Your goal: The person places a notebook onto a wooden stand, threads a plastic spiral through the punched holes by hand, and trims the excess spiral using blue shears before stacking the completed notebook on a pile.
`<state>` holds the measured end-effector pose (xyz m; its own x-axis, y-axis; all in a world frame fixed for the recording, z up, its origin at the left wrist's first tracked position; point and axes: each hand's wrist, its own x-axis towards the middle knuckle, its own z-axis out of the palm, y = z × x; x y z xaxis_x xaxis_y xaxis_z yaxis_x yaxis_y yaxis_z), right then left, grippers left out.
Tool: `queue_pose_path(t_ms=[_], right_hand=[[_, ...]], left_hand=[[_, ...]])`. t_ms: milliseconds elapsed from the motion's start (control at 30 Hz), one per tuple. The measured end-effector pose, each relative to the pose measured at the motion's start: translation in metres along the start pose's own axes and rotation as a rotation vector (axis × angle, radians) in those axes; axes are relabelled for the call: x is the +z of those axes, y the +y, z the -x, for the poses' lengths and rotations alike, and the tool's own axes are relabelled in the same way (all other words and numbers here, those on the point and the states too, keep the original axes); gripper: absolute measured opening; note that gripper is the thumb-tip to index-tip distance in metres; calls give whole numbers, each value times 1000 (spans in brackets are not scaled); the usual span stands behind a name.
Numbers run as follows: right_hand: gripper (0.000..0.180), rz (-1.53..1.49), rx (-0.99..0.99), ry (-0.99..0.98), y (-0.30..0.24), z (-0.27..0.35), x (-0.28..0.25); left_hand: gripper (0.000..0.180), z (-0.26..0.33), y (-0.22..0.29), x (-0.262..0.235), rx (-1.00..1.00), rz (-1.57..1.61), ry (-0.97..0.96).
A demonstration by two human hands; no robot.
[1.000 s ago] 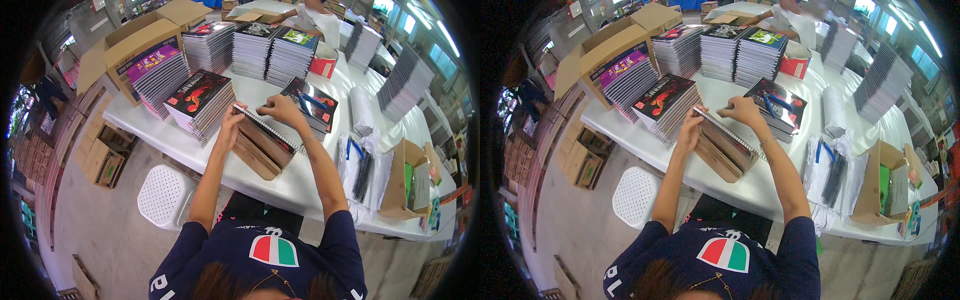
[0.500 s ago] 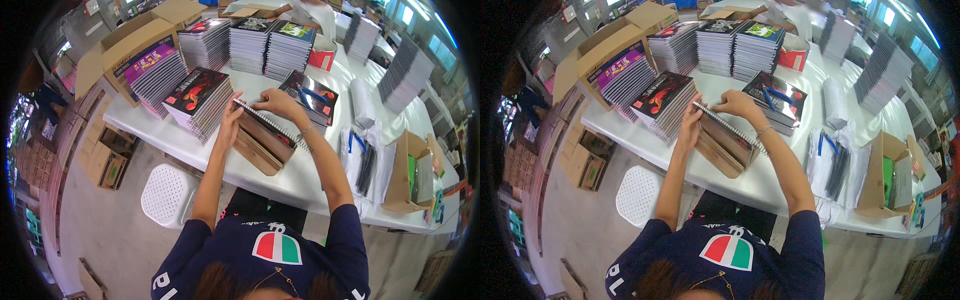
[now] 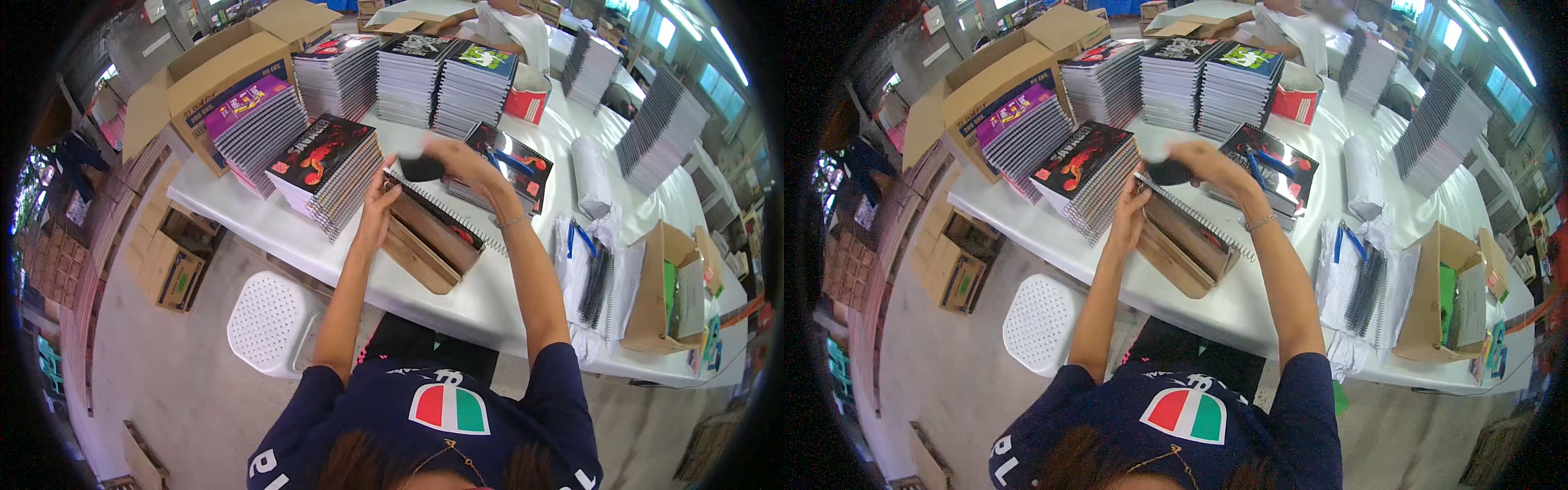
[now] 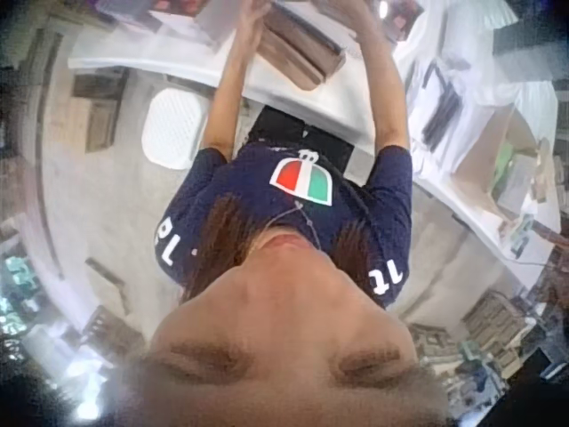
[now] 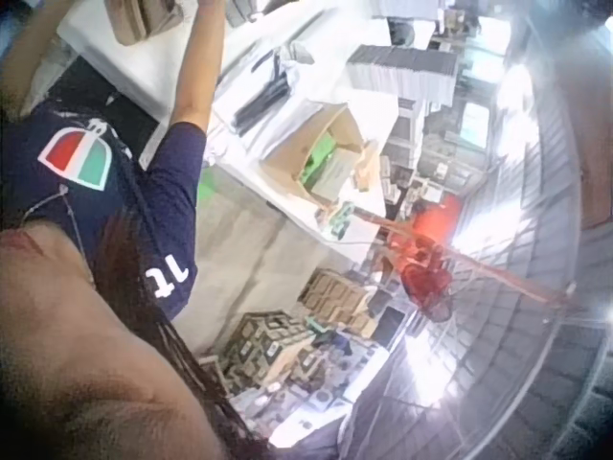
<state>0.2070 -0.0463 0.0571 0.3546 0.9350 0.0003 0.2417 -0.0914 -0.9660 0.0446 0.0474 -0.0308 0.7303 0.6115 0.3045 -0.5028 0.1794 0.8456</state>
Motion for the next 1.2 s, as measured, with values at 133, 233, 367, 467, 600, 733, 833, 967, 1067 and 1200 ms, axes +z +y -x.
queue_pose_path(t_ms=[133,233,367,467,600,733,833,967,1067,1200], right_hand=[[50,285,-164,-108,2,-8,1],[46,400,-95,-106,15,-5,10],[42,232,-182,104,52,20,-5],[35,72,-210,302,96,67,-36],[33,411,-17,768,128,165,-42],[55,933,318,993,142,243,11],[78,959,372,907,150,274,21],[71,964,295,811,147,283,26],[66,779,195,853,153,272,22],[54,-201,255,798,83,242,34]], left_hand=[[66,-4,-2,-2,-26,107,-22],[63,-2,-3,-2,41,-22,-5],[49,1,-8,4,99,-56,105],[40,15,-21,28,167,-102,291],[41,58,-26,62,123,-210,414],[40,75,-10,75,233,-335,373],[36,72,1,62,225,-510,274],[22,65,6,48,284,-676,192],[18,63,14,49,385,-866,184],[15,59,17,40,400,-975,141]])
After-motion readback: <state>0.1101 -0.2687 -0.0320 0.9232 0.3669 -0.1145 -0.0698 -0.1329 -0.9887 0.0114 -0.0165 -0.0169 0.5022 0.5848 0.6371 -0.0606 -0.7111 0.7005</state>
